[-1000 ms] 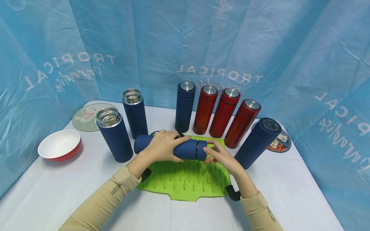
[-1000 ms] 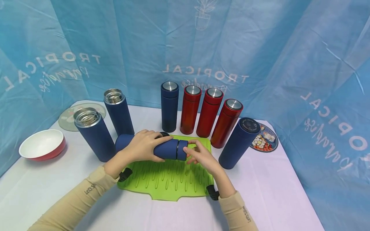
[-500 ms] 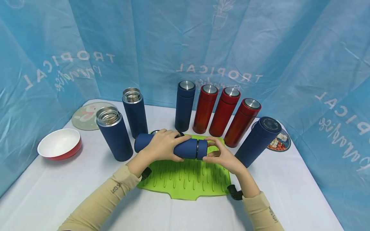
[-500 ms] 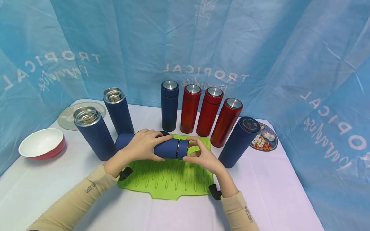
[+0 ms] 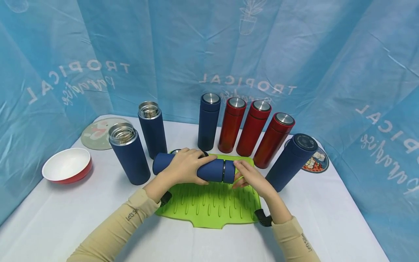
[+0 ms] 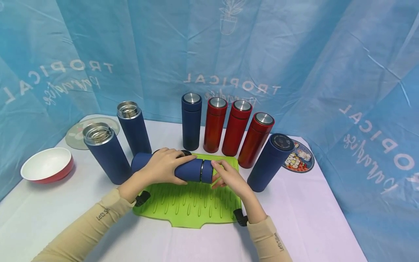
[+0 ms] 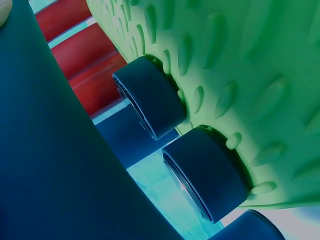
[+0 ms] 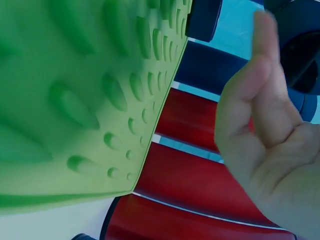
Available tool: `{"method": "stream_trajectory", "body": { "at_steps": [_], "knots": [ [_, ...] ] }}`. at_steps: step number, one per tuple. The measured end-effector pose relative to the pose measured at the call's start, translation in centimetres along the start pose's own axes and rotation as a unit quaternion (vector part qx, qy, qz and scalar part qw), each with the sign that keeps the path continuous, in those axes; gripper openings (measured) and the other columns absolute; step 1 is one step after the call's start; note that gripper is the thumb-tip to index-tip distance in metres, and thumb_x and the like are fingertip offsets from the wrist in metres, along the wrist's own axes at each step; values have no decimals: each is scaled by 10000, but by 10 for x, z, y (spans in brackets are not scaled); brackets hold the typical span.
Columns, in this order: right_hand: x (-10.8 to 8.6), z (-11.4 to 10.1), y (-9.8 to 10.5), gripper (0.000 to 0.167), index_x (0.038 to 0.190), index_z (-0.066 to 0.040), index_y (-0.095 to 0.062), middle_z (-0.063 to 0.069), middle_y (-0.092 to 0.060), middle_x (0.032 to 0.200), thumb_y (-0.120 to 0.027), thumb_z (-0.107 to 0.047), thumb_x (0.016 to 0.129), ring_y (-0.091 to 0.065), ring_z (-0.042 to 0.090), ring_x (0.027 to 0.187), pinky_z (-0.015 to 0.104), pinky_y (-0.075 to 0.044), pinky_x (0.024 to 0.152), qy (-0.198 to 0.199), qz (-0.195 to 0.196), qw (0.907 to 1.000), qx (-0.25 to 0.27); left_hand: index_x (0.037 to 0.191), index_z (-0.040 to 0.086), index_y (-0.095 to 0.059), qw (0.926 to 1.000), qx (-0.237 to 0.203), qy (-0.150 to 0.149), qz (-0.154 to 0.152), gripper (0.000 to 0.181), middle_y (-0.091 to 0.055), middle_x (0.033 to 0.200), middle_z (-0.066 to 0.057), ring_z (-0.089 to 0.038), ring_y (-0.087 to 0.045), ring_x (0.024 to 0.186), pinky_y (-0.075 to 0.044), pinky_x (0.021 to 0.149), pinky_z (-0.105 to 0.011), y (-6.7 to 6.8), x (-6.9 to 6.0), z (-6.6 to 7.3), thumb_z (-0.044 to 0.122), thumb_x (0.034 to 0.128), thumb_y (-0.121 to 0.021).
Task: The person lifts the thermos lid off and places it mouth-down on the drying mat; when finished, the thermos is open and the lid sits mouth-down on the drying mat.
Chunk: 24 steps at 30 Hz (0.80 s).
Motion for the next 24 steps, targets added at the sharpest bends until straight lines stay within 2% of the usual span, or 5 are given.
{"method": "stream_trajectory", "body": {
  "at_steps": [5, 9, 14, 21, 24],
  "knots": [
    [-3, -3, -3, 527, 1358, -73, -322, 185, -567, 1023, -407, -415, 966, -679, 279, 784, 388, -501, 758, -52, -212, 9998, 38, 1337, 279, -498, 10000, -14, 19, -65, 824, -624, 1079, -62, -242, -594, 965, -457, 846, -434, -1, 0, 0, 591, 617, -751],
    [-2, 1, 0, 571, 1399, -106, -246, 212, -519, 1160, -484, -355, 944, -662, 326, 845, 426, -494, 808, 267, -468, 9983, 202, 1338, 277, -496, 10000, -45, 31, -75, 831, -623, 1083, -65, -245, -593, 962, -455, 844, -438, -1, 0, 0, 590, 613, -755],
    [-1, 3, 2, 642, 1406, -138, -233, 211, -429, 1212, -593, -266, 890, -603, 400, 935, 492, -475, 839, 731, -687, 9946, 274, 1336, 274, -498, 10000, 14, -7, -45, 837, -618, 1089, -69, -252, -593, 963, -456, 839, -440, -1, 0, -1, 599, 609, -752],
    [1, 8, 3, 742, 1374, -210, -306, 132, -354, 1320, -746, -187, 777, -486, 326, 1123, 423, -478, 869, 1198, -512, 9913, -210, 1341, 271, -488, 9996, -11, 39, -274, 828, -613, 1119, -78, -269, -588, 987, -451, 854, -451, -2, 1, -1, 604, 625, -737],
    [1, 9, 2, 706, 1396, -242, -272, 145, -330, 1350, -692, -220, 828, -459, 352, 1158, 455, -476, 865, 1075, -597, 9922, -217, 1344, 269, -485, 9993, -76, 69, -350, 827, -611, 1128, -82, -274, -584, 996, -448, 861, -457, -3, 1, -1, 598, 629, -738]
  ]
}}
Point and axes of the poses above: each hand's wrist, its own x-axis towards the middle knuckle, its own y-axis out of the back of the hand, z = x × y, the point moved 4 cm from there along x, towards the middle knuckle
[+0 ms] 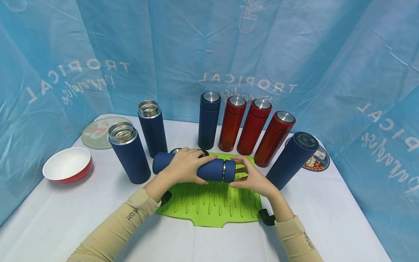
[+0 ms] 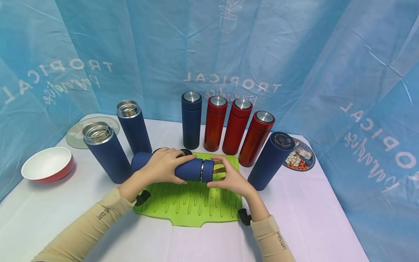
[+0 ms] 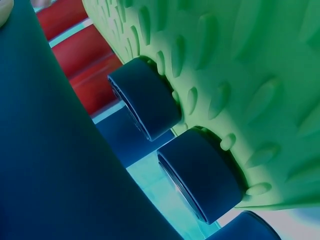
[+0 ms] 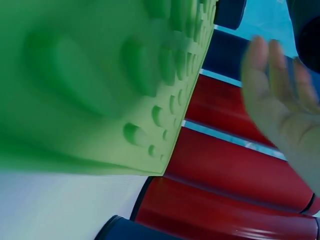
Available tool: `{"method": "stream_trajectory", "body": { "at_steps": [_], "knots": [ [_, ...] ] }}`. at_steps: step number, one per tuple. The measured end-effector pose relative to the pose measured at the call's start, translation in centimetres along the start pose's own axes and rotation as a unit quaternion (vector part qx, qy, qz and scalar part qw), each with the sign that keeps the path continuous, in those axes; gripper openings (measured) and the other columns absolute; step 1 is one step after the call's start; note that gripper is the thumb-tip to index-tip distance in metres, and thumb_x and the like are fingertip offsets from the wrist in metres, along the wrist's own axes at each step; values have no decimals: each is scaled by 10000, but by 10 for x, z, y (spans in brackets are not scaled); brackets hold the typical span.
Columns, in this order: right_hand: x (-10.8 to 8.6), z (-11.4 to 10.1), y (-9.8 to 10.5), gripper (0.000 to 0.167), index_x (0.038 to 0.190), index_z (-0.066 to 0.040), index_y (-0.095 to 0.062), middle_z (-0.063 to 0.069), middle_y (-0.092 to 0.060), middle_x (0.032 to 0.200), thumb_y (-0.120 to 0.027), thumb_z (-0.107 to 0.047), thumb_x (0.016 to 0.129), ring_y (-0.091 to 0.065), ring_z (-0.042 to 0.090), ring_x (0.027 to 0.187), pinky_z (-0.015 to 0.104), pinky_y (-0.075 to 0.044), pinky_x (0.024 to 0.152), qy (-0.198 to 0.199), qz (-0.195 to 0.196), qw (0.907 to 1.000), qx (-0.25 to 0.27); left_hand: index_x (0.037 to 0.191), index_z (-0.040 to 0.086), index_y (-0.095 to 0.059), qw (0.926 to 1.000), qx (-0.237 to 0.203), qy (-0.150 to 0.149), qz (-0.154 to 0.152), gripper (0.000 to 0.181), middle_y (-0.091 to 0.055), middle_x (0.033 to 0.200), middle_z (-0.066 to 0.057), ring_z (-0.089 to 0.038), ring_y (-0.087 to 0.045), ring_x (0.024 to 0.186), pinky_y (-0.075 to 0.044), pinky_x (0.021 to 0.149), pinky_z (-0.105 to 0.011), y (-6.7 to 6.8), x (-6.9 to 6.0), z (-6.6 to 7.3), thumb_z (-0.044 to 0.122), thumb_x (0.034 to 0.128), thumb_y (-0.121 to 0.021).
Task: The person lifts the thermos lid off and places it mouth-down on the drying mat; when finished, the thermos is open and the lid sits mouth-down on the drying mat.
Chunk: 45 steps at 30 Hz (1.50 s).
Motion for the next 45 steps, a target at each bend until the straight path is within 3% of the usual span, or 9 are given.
{"method": "stream_trajectory", "body": {
  "at_steps": [4, 7, 12, 22, 28, 33, 38, 41, 45],
  "knots": [
    [0, -2, -2, 551, 1422, -185, -222, 191, -444, 1267, -401, -432, 963, -551, 365, 1055, 488, -476, 840, -571, -37, 9982, 191, 1347, 272, -483, 10000, -5, 8, 0, 830, -612, 1126, -79, -269, -584, 997, -450, 857, -451, 0, 0, 0, 599, 628, -738],
    [0, -4, -2, 638, 1392, -78, -259, 174, -579, 1059, -254, -546, 958, -636, 312, 906, 446, -481, 792, -943, 131, 9952, 231, 1347, 277, -482, 10000, 34, -9, 47, 832, -615, 1118, -73, -263, -587, 990, -455, 849, -441, -1, 1, 0, 604, 625, -737],
    [3, -6, -3, 562, 1321, -18, -339, 142, -588, 950, -347, -459, 972, -664, 247, 808, 357, -471, 707, -994, 205, 9944, 284, 1345, 280, -486, 10000, 42, -25, 84, 830, -618, 1110, -72, -263, -591, 979, -456, 847, -443, 0, 0, 0, 600, 624, -741],
    [0, -3, -1, 620, 1380, -164, -284, 186, -410, 1242, -618, -262, 867, -577, 326, 955, 472, -466, 853, -427, 66, 9970, 639, 1347, 272, -483, 10000, 3, 4, 35, 835, -614, 1110, -75, -264, -584, 981, -449, 855, -454, 3, -1, 1, 596, 623, -745],
    [-1, -3, 0, 775, 1390, -252, -281, 153, -316, 1339, -743, -174, 773, -542, 323, 1067, 407, -502, 835, 43, 153, 9993, 346, 1344, 272, -486, 10000, -13, 12, 57, 832, -614, 1108, -77, -267, -581, 982, -444, 862, -457, 4, -1, 1, 594, 622, -747],
    [-2, -6, -2, 665, 1441, -262, -195, 185, -311, 1363, -581, -315, 902, -515, 365, 1093, 468, -495, 833, -284, 87, 9991, 297, 1336, 275, -497, 9998, -9, -50, 169, 827, -622, 1089, -73, -261, -588, 966, -452, 853, -446, 3, -1, 1, 587, 615, -755],
    [-2, -8, -2, 617, 1421, -130, -236, 196, -558, 1111, -271, -536, 958, -623, 336, 922, 444, -500, 804, -958, 357, 9941, 357, 1330, 278, -503, 9996, 80, -99, 257, 826, -625, 1074, -64, -253, -598, 949, -461, 837, -429, 4, 0, 1, 596, 610, -752],
    [-3, -13, -3, 605, 1375, -52, -283, 156, -617, 971, -281, -502, 970, -659, 320, 857, 420, -497, 790, -1154, 389, 9918, 384, 1329, 277, -505, 9995, 116, -106, 267, 825, -627, 1073, -63, -250, -601, 943, -465, 830, -424, 4, 0, 1, 600, 610, -750],
    [-1, -12, -4, 541, 1353, -53, -308, 163, -603, 984, -375, -428, 969, -666, 303, 843, 379, -498, 771, -1096, 331, 9924, 451, 1330, 273, -505, 9996, 93, -97, 248, 823, -626, 1075, -63, -251, -599, 949, -461, 835, -426, 4, 0, 2, 595, 614, -750]
  ]
}}
Point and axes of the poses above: each hand's wrist, its own x-axis towards the middle knuckle, its own y-axis out of the back of the hand, z = x × y, the point moved 4 cm from there along x, towards the middle knuckle
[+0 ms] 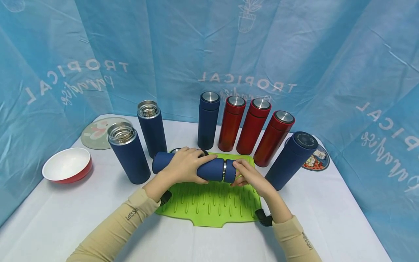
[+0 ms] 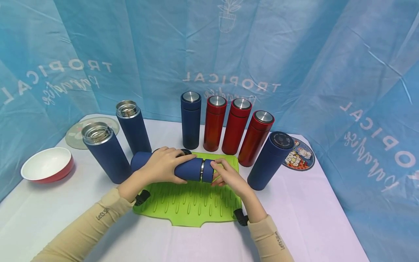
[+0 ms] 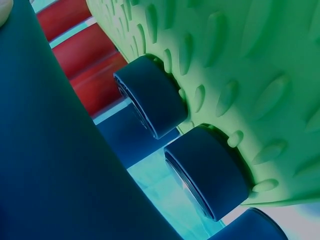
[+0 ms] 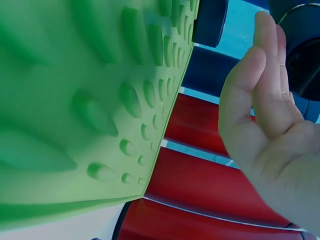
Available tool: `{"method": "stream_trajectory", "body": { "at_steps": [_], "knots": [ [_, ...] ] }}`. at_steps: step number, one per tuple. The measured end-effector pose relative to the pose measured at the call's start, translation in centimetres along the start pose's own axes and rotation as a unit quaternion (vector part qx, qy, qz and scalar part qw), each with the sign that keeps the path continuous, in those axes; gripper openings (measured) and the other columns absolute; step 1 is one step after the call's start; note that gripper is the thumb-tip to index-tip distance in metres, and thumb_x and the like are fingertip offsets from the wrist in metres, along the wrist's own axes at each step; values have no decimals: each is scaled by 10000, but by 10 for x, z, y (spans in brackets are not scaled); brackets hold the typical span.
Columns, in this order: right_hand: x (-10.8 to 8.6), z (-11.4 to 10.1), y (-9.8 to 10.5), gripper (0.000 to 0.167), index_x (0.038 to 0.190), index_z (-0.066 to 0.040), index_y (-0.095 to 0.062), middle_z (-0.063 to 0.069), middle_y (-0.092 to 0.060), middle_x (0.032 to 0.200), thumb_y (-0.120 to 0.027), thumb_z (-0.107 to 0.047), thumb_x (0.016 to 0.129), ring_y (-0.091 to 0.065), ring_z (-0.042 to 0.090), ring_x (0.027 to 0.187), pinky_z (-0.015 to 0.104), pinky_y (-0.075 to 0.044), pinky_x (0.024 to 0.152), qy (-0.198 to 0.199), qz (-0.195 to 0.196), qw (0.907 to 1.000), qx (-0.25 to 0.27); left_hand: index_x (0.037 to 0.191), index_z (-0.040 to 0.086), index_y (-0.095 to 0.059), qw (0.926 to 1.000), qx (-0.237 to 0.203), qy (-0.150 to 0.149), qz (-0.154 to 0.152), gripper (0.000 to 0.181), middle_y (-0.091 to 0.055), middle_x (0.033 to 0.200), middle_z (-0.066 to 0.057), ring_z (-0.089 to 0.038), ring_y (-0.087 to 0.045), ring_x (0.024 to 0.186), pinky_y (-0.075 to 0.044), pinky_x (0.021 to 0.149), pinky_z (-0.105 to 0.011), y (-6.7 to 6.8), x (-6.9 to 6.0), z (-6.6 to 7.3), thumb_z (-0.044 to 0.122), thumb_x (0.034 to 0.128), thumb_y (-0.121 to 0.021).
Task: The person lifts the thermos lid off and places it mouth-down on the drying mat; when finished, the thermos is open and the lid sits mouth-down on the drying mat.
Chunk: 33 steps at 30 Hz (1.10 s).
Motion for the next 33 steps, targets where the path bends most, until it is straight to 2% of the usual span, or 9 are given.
{"method": "stream_trajectory", "body": {
  "at_steps": [2, 9, 15, 17, 20, 22, 25, 28, 33],
  "knots": [
    [3, 6, 2, 551, 1362, -86, -302, 182, -578, 1052, -422, -430, 949, -655, 307, 859, 353, -498, 773, 118, -32, 9999, 29, 1331, 273, -504, 10000, -8, 7, -13, 823, -624, 1078, -63, -252, -596, 952, -458, 838, -430, 0, 0, 0, 595, 615, -749],
    [3, 10, 6, 654, 1394, -166, -253, 208, -393, 1287, -623, -258, 862, -570, 351, 981, 493, -465, 867, 721, -275, 9967, 249, 1335, 276, -498, 10000, -38, 20, 0, 838, -624, 1082, -72, -258, -595, 950, -459, 839, -446, -1, 0, -2, 602, 605, -752],
    [5, 11, 6, 795, 1401, -262, -248, 150, -313, 1365, -737, -179, 780, -531, 345, 1086, 423, -504, 829, 995, -260, 9947, 80, 1337, 273, -494, 10000, -47, 46, -50, 832, -623, 1081, -72, -259, -592, 955, -454, 848, -450, -1, -1, -3, 590, 613, -755],
    [5, 11, 5, 764, 1417, -283, -222, 155, -276, 1394, -694, -215, 821, -496, 372, 1126, 436, -498, 838, 936, -278, 9952, 47, 1336, 272, -496, 9999, -79, 66, -78, 828, -624, 1084, -74, -261, -592, 958, -453, 852, -451, -1, -2, -3, 582, 615, -758],
    [4, 10, 3, 617, 1440, -274, -184, 180, -302, 1382, -515, -360, 927, -505, 385, 1119, 483, -485, 846, 590, -191, 9980, 124, 1336, 271, -497, 9999, -79, 79, -99, 825, -624, 1082, -74, -260, -593, 960, -453, 853, -450, -2, -2, -3, 579, 616, -759],
    [4, 10, 3, 566, 1435, -212, -204, 209, -419, 1309, -366, -470, 958, -573, 375, 1041, 480, -489, 837, 273, -36, 9995, 138, 1334, 272, -498, 9999, -59, 71, -82, 824, -625, 1078, -73, -259, -596, 955, -455, 849, -446, -2, -2, -2, 582, 615, -757],
    [5, 10, 2, 628, 1389, -104, -282, 223, -612, 1085, -231, -556, 956, -662, 312, 866, 427, -510, 788, -227, 138, 9996, 113, 1333, 276, -499, 10000, 25, 38, -39, 827, -627, 1068, -69, -253, -602, 943, -461, 836, -436, -2, -2, -2, 593, 611, -753],
    [7, 10, 0, 649, 1353, -32, -311, 233, -669, 950, -211, -542, 966, -686, 270, 768, 406, -514, 758, -474, 50, 9989, 26, 1331, 279, -502, 10000, 96, 4, 22, 830, -629, 1063, -66, -247, -607, 932, -466, 826, -429, -2, -2, -2, 599, 607, -752],
    [8, 8, -2, 625, 1335, -15, -323, 203, -677, 897, -293, -516, 964, -686, 245, 721, 374, -514, 710, -444, -20, 9990, 32, 1328, 279, -505, 9999, 112, -35, 95, 833, -631, 1064, -66, -249, -610, 929, -471, 816, -426, -2, -2, -3, 602, 602, -753]
  ]
}}
Point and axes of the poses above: each hand's wrist, its own x-axis towards the middle knuckle, its own y-axis out of the back of the hand, z = x × y, the point moved 4 cm from there along x, towards the middle knuckle
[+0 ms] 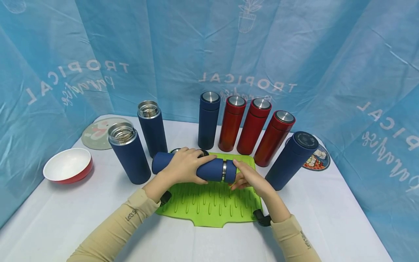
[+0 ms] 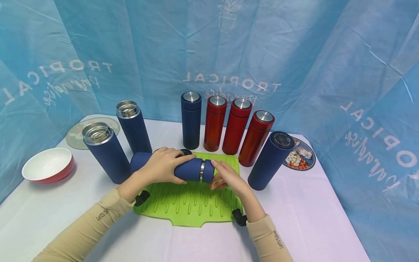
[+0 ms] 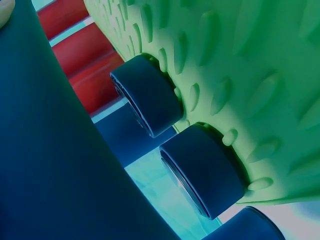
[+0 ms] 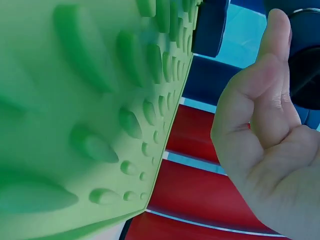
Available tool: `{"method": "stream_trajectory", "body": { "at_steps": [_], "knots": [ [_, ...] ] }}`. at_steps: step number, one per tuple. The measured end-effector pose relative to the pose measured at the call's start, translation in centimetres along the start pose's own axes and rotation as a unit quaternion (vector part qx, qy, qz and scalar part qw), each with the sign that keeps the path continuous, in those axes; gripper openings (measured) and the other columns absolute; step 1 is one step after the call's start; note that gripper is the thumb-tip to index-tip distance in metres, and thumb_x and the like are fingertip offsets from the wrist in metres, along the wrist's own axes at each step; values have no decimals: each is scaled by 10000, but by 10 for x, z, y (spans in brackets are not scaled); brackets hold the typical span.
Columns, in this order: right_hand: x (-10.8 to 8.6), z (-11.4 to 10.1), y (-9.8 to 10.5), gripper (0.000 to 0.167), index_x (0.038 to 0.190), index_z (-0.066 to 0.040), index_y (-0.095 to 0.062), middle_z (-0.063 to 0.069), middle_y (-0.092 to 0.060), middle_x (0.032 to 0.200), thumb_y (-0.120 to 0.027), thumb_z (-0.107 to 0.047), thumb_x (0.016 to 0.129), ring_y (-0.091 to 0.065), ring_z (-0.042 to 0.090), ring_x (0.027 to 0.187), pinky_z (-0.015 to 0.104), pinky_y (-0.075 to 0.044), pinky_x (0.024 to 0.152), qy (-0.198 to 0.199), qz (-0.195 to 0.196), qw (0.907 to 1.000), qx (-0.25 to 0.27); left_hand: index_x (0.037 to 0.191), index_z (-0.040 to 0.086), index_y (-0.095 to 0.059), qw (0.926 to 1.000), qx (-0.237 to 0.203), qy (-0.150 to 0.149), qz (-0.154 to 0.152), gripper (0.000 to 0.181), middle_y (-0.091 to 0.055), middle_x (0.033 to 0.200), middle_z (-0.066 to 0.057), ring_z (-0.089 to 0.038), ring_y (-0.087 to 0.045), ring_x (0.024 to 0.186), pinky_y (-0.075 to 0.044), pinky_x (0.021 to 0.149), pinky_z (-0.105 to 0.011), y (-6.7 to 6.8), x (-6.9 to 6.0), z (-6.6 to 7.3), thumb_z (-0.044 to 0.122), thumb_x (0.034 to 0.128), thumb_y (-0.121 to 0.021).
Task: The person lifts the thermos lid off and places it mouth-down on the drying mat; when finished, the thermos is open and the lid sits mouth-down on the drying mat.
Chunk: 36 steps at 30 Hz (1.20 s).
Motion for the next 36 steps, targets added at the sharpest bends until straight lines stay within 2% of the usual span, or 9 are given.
{"method": "stream_trajectory", "body": {
  "at_steps": [4, 9, 14, 18, 23, 30, 36],
  "knots": [
    [-1, 0, 0, 564, 1306, -68, -343, 133, -637, 923, -379, -499, 944, -683, 226, 735, 315, -486, 670, 102, 36, 9999, 72, 1322, 271, -512, 10000, -62, -9, 27, 830, -632, 1060, -68, -253, -607, 924, -469, 818, -431, 0, 0, -1, 593, 599, -760],
    [-3, 0, 1, 561, 1343, -103, -295, 187, -597, 1030, -470, -428, 922, -664, 306, 833, 314, -488, 722, 355, -74, 9992, 160, 1323, 258, -512, 9999, -140, 40, -42, 831, -631, 1063, -75, -259, -601, 930, -462, 834, -444, 0, 0, -1, 591, 602, -760],
    [-3, 2, 3, 612, 1386, -153, -247, 203, -463, 1188, -561, -325, 889, -598, 396, 940, 414, -484, 849, 739, -305, 9963, 315, 1331, 258, -504, 9997, -177, 104, -111, 839, -631, 1067, -78, -264, -604, 929, -458, 840, -450, 2, 0, -1, 589, 604, -760],
    [-5, 2, 4, 614, 1369, -193, -269, 204, -355, 1286, -609, -234, 859, -569, 350, 984, 515, -448, 890, 1017, -384, 9932, 423, 1337, 259, -497, 9996, -194, 122, -176, 838, -628, 1076, -76, -259, -602, 937, -456, 846, -448, 2, -1, -1, 585, 612, -759],
    [-7, 0, 6, 619, 1341, -202, -275, 207, -301, 1344, -637, -175, 840, -547, 318, 1022, 558, -425, 896, 1261, -395, 9900, 493, 1349, 259, -483, 9989, -320, 218, -273, 840, -623, 1091, -75, -257, -598, 950, -454, 850, -446, 1, -1, -2, 577, 622, -757],
    [-14, -4, 13, 622, 1320, -187, -300, 201, -334, 1275, -658, -137, 813, -473, 341, 1030, 565, -443, 840, 1587, -63, 9863, 437, 1357, 251, -471, 9979, -508, 358, -152, 843, -621, 1081, -73, -245, -602, 926, -470, 816, -419, 5, -1, -7, 575, 630, -753],
    [-13, 0, 18, 622, 1336, -193, -318, 191, -360, 1264, -657, -120, 819, -475, 326, 1007, 554, -440, 841, 1586, 332, 9858, 446, 1372, 247, -450, 9973, -474, 554, 92, 857, -620, 1064, -71, -240, -607, 904, -475, 793, -406, 11, -2, -12, 605, 643, -726]
  ]
}}
Point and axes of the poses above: each hand's wrist, its own x-axis towards the middle knuckle, its own y-axis out of the back of the hand, z = x × y, the point moved 4 cm from there along x, towards the middle knuckle
